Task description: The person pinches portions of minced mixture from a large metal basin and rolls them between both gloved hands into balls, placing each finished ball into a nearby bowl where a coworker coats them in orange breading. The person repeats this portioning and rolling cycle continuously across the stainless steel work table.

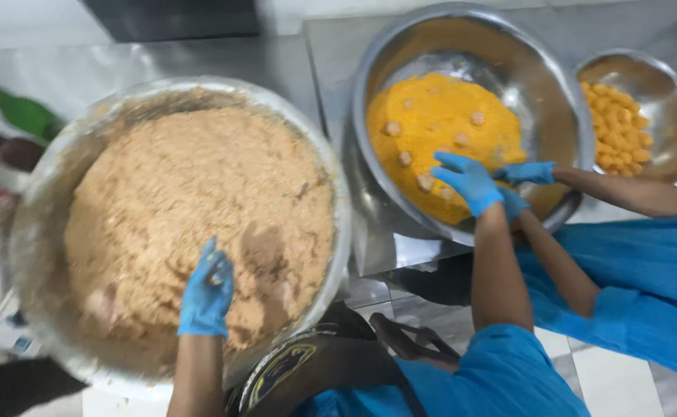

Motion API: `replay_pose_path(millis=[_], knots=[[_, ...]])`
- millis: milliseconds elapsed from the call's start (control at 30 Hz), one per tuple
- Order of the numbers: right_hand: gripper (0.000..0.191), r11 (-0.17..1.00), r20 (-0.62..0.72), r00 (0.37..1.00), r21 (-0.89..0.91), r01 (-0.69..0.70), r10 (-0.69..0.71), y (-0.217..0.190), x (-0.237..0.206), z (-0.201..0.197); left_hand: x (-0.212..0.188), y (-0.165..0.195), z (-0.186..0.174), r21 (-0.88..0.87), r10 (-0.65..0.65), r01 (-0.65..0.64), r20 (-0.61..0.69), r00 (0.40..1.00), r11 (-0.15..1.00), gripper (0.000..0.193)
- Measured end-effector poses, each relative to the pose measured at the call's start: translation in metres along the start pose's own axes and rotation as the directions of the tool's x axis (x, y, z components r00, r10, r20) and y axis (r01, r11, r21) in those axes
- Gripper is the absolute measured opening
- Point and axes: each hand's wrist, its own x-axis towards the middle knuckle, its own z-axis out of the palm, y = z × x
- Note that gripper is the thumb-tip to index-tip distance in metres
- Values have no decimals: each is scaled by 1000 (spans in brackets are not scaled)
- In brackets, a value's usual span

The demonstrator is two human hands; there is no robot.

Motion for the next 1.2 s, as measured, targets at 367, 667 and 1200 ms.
replay_pose_path(millis=[367,667,1200], knots=[[45,904,71,992,408,-128,108,-99,-114,91,-74,14,23,524,106,-91,1,994,847,29],[48,799,232,972,591,-111,-37,-212,-179,162,-144,36,14,677,209,-275,180,961,682,24],[72,-114,655,750,755,-646,89,-267,-233,420,-145,59,57,521,-48,-606,733,679,-601,31]])
